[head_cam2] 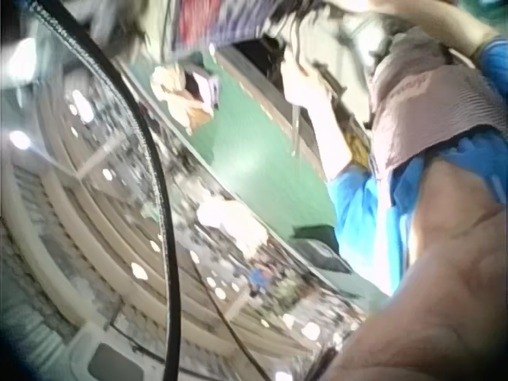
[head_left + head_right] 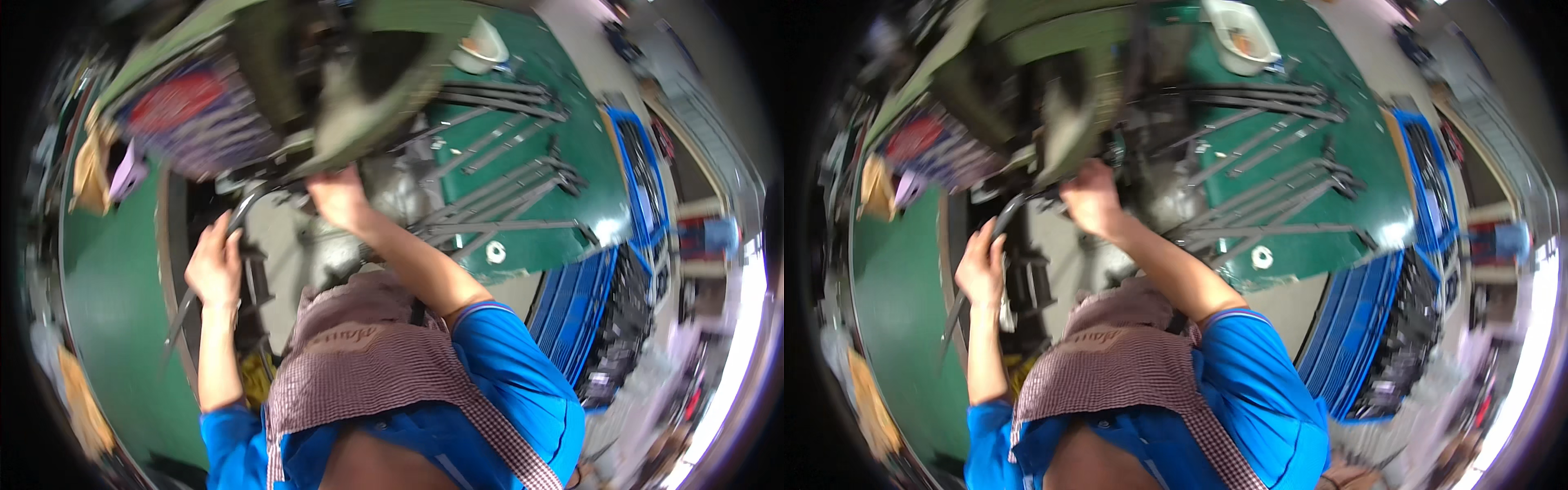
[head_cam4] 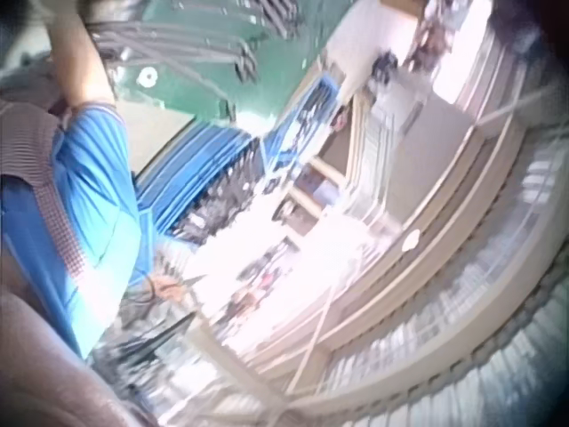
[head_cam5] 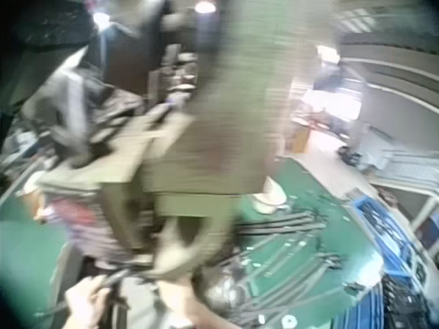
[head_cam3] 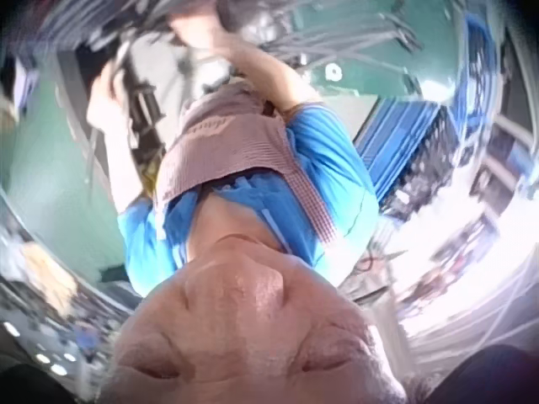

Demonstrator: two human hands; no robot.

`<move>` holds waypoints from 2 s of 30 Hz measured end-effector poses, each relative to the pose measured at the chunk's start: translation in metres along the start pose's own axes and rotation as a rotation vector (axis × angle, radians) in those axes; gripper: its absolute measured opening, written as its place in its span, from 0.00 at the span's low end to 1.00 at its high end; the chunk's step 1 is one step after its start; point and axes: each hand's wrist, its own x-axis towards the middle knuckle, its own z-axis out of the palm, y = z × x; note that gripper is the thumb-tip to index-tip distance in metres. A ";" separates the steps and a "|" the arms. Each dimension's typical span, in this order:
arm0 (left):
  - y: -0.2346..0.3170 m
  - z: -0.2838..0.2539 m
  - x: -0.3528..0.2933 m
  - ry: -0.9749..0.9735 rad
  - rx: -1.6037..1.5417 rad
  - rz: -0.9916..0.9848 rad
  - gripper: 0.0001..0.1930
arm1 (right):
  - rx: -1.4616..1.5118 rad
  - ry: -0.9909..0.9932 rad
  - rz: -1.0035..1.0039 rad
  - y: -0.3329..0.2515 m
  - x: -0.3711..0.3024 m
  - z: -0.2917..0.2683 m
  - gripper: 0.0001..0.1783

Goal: The person repeatedly picks up long metal rods and curved metal pieces from a green workbench, inserts them into a press machine, and operates the lever to join them. The finished components are placed into a blue crate.

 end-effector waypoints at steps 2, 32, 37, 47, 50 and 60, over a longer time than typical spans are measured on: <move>0.000 -0.010 -0.002 0.052 0.025 0.045 0.16 | -0.248 -0.002 -0.308 -0.037 0.019 -0.025 0.16; 0.402 0.229 0.041 -0.764 -0.557 0.444 0.27 | -1.164 -0.013 0.216 0.261 0.085 -0.561 0.17; 0.398 0.206 0.063 -0.609 -0.599 0.464 0.30 | -1.165 -0.168 0.098 0.251 0.105 -0.574 0.12; 0.409 0.149 0.116 -0.393 -0.241 0.349 0.21 | -0.595 -0.297 -0.321 0.060 0.060 -0.495 0.25; 0.347 0.135 0.089 -0.297 -0.438 0.201 0.15 | -0.798 0.057 -0.257 0.051 0.044 -0.480 0.32; 0.177 0.035 0.009 -0.231 -0.208 0.085 0.19 | -0.511 -0.466 -0.020 0.029 0.012 -0.291 0.22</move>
